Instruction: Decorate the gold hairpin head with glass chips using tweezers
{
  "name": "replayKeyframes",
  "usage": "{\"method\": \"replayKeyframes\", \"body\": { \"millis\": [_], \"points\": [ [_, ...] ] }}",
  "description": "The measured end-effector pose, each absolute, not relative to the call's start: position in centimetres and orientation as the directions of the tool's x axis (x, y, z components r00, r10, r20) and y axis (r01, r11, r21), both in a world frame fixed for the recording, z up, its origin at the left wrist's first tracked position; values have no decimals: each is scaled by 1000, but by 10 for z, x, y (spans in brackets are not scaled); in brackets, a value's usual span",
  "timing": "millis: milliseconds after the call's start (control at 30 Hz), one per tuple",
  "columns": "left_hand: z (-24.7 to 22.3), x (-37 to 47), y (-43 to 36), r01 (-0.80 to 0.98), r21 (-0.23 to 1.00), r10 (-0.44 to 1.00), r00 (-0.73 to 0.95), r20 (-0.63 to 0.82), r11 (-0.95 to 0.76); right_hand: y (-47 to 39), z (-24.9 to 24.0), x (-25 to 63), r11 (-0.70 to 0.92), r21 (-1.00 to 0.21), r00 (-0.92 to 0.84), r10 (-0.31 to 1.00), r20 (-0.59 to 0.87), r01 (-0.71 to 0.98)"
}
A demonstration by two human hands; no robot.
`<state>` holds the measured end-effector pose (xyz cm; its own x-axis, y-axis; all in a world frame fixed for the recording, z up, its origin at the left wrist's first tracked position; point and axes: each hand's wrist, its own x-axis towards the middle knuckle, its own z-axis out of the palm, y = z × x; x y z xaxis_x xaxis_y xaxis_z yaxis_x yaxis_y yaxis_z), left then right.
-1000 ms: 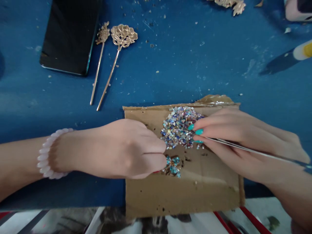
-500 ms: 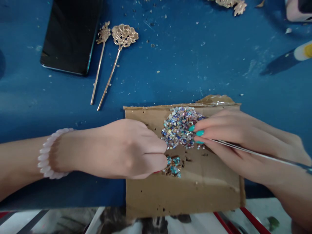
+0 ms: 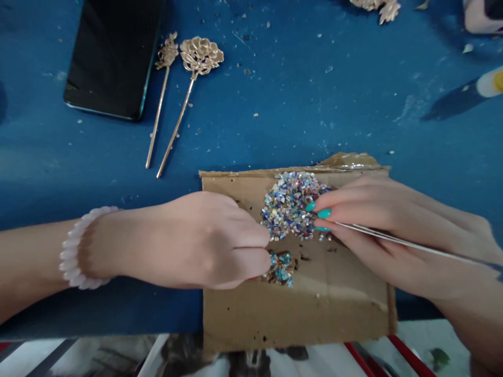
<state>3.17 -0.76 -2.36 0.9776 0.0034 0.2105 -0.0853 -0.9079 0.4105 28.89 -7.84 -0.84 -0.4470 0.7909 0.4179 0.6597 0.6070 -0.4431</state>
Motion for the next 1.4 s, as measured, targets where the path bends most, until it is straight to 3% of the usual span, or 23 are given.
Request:
{"method": "replayKeyframes", "body": {
  "millis": [967, 1400],
  "points": [
    [-24, 29, -9, -76, 434, 12, 980, 198, -898, -81, -18, 286, 580, -455, -366, 799, 476, 675],
    [-23, 30, -8, -79, 427, 2, 983, 185, -901, -80, -9, 288, 575, -456, -420, 814, 401, 679]
  ]
}}
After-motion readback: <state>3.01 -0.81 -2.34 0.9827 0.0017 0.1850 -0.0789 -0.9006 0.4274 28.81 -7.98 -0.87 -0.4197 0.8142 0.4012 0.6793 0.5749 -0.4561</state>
